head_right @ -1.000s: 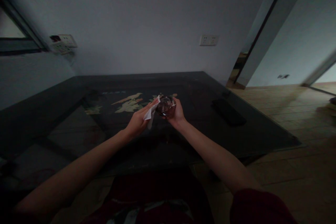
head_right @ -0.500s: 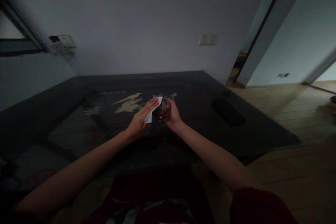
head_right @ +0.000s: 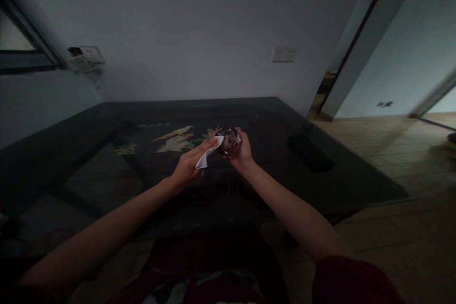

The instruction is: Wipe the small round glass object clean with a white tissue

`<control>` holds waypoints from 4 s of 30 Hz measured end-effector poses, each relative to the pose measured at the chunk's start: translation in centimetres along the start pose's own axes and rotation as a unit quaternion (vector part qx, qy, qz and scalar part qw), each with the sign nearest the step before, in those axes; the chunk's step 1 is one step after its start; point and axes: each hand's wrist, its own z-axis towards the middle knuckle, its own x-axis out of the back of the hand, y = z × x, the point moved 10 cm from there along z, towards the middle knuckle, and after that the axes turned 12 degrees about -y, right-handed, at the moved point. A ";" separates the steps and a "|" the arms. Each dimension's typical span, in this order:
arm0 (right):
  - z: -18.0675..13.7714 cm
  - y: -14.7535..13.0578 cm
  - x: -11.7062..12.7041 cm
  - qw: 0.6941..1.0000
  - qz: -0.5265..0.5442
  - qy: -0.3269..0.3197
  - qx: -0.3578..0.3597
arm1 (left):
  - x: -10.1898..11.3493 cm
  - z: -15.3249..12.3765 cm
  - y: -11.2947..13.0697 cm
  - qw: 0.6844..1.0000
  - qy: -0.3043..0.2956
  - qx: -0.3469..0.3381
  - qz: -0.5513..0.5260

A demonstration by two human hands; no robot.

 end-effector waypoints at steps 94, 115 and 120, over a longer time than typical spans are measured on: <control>-0.4 2.9 1.2 0.995 0.042 0.084 -0.031 | -1.3 0.9 2.7 0.995 -0.068 -0.049 0.058; -1.2 3.3 -0.2 0.994 -0.032 0.047 -0.090 | -0.7 -0.1 -3.3 0.990 -0.012 0.134 -0.053; -0.7 2.4 -0.2 0.996 -0.032 0.029 -0.080 | -0.3 -0.4 -3.0 0.991 0.002 0.119 -0.055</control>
